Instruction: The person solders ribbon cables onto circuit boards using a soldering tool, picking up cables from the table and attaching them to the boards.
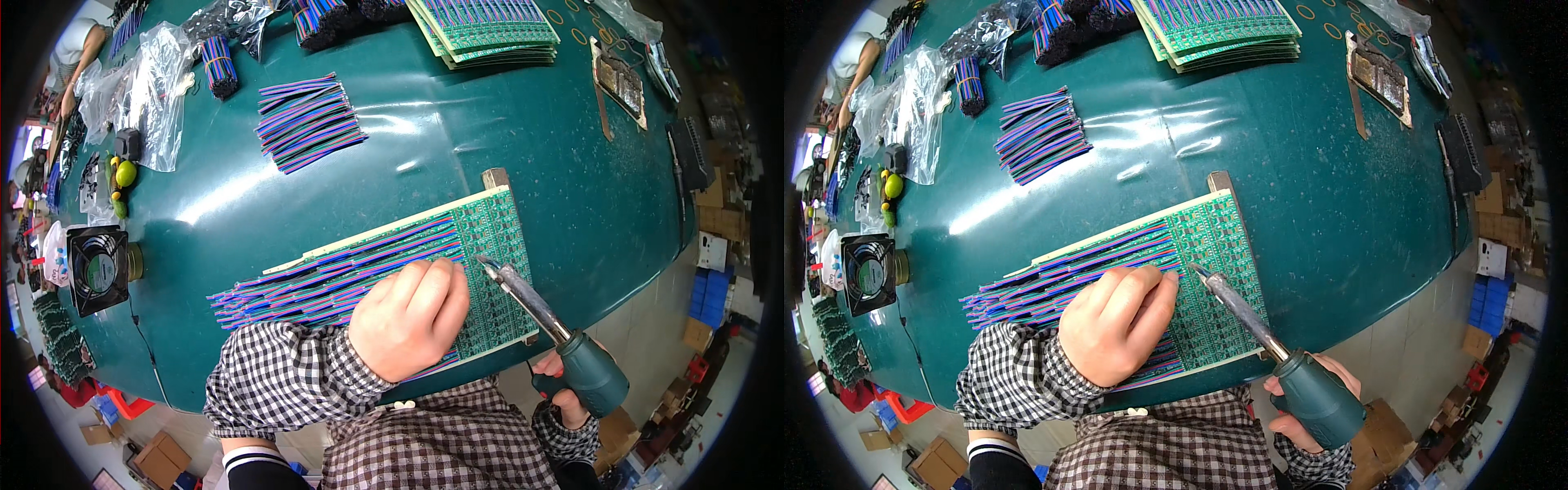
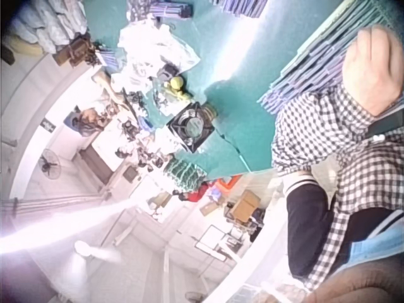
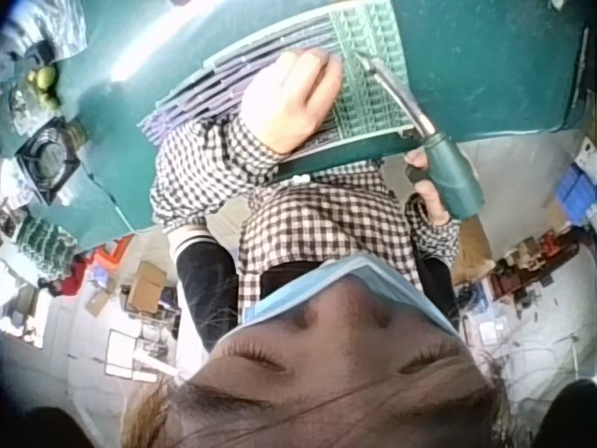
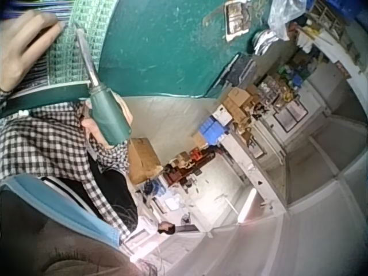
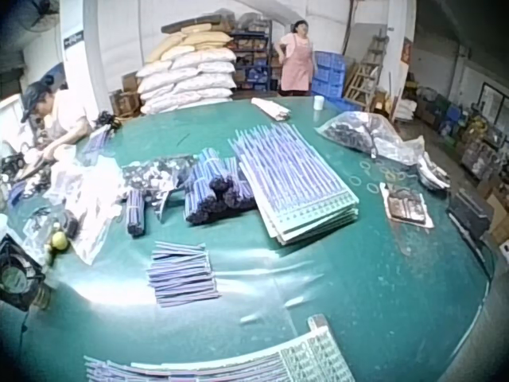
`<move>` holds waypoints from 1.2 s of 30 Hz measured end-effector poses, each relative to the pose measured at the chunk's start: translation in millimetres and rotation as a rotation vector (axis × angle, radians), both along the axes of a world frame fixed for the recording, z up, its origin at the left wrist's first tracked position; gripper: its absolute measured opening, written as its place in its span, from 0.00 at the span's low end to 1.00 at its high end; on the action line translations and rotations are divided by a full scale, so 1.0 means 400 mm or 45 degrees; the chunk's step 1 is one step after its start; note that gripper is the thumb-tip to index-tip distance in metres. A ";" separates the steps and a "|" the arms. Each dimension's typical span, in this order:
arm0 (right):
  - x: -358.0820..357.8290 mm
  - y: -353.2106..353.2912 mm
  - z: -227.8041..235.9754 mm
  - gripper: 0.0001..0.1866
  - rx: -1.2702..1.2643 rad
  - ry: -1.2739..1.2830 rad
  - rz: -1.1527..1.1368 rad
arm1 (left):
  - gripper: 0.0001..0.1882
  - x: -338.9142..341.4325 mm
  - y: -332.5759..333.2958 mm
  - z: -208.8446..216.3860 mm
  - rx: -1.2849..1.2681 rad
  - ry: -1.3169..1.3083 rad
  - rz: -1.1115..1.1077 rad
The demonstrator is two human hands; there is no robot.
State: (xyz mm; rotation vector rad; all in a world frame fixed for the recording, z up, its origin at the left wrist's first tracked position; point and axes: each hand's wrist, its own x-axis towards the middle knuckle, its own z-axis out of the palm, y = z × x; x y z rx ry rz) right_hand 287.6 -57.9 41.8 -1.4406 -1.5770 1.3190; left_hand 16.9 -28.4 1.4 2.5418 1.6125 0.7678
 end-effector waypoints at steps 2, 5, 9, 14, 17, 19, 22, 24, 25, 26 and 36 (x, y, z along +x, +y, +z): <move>-0.020 0.000 0.005 0.26 0.010 -0.011 -0.041 | 0.17 -0.001 0.000 -0.001 0.004 0.007 0.000; -0.015 -0.008 0.003 0.28 -0.017 0.006 -0.095 | 0.17 -0.001 0.001 -0.002 0.012 0.012 -0.004; -0.007 -0.020 -0.005 0.31 -0.136 0.206 -0.168 | 0.18 0.004 -0.001 0.010 -0.058 -0.047 0.019; 0.022 -0.038 -0.020 0.33 -0.258 0.270 -0.173 | 0.18 0.003 -0.002 0.011 -0.066 -0.040 0.024; 0.022 -0.034 -0.023 0.32 -0.204 0.252 -0.135 | 0.18 0.005 -0.002 0.012 -0.050 -0.028 0.025; 0.019 -0.031 -0.020 0.30 -0.152 0.223 -0.103 | 0.18 0.005 -0.003 0.013 -0.044 -0.025 0.027; 0.012 -0.022 -0.021 0.27 -0.129 0.180 -0.087 | 0.18 0.005 -0.001 0.005 -0.048 -0.020 0.027; 0.012 -0.021 -0.021 0.26 -0.119 0.153 -0.055 | 0.17 0.005 -0.001 0.006 -0.045 -0.020 0.026; 0.010 -0.020 -0.020 0.26 -0.119 0.152 -0.055 | 0.17 0.005 -0.001 0.007 -0.043 -0.021 0.025; 0.005 -0.020 -0.018 0.26 -0.110 0.155 -0.074 | 0.17 0.005 -0.001 0.007 -0.040 -0.020 0.025; 0.020 -0.036 -0.023 0.27 -0.137 0.196 -0.112 | 0.16 0.005 -0.002 0.002 -0.004 0.025 0.013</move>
